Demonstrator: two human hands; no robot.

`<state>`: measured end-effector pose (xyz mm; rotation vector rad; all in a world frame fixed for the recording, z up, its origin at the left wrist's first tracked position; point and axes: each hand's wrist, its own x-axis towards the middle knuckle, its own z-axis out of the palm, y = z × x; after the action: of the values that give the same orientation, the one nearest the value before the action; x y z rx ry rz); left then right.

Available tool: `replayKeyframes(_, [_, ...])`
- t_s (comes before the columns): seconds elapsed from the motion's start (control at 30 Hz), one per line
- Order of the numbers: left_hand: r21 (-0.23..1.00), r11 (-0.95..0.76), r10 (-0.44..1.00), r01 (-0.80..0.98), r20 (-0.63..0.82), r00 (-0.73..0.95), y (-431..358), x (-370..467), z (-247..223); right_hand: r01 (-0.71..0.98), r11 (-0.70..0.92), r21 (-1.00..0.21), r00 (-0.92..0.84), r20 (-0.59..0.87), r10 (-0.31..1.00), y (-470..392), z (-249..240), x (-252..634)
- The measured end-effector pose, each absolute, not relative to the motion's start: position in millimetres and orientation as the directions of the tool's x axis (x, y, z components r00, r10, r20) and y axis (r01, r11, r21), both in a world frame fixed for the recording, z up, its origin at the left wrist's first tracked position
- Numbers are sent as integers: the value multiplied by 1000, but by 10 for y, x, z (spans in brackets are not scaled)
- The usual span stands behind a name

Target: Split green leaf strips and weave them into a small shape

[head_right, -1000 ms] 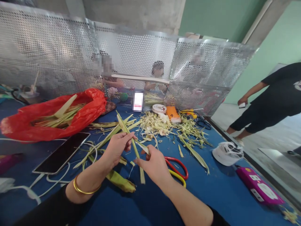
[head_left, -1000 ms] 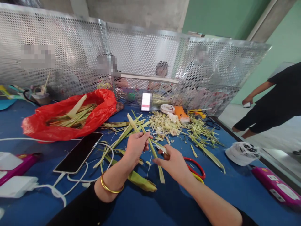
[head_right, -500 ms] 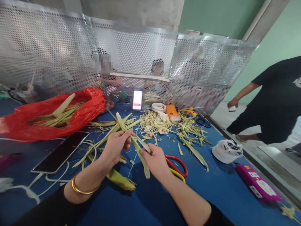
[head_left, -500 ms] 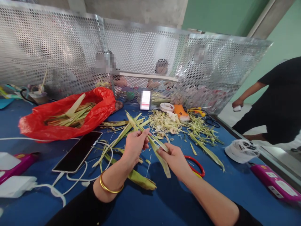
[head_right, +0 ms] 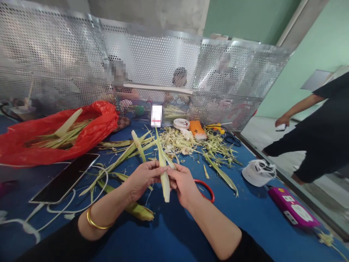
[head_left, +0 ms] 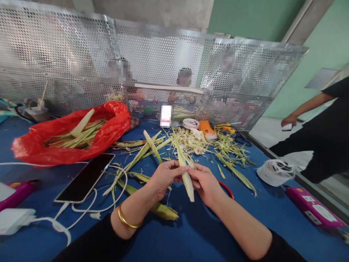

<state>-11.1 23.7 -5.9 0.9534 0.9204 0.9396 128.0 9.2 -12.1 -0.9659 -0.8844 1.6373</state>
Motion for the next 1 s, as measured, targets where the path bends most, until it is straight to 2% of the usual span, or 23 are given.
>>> replayKeyframes(0.13, [957,201,950,-211,-137,281,241,-114,-24,-330,-189,-925,-121,-157,980,92,-107,1287])
replayKeyframes(0.23, [990,82,981,-111,-60,185,228,-89,3,-87,-64,-994,9,-65,998,82,-135,1286])
replayKeyframes(0.3, [999,36,988,-38,-30,152,225,-75,2,88,7,-996,69,14,998,78,-158,1292])
replayKeyframes(0.37, [1000,23,987,-6,-21,158,231,-71,-14,163,31,-986,89,46,995,77,-171,1300])
replayKeyframes(0.53, [993,111,977,-36,-103,188,232,-90,-18,58,-34,-998,76,-30,997,80,-161,1305])
replayKeyframes(0.67, [971,223,960,-90,-202,191,196,-90,30,171,30,-985,71,43,997,74,-136,1311])
replayKeyframes(0.8, [973,207,972,-99,-193,131,191,-78,37,230,58,-971,53,72,996,64,-100,1312])
replayKeyframes(1.0, [981,170,976,-96,-155,153,181,-75,27,26,-79,-997,24,-78,997,70,-109,1298])
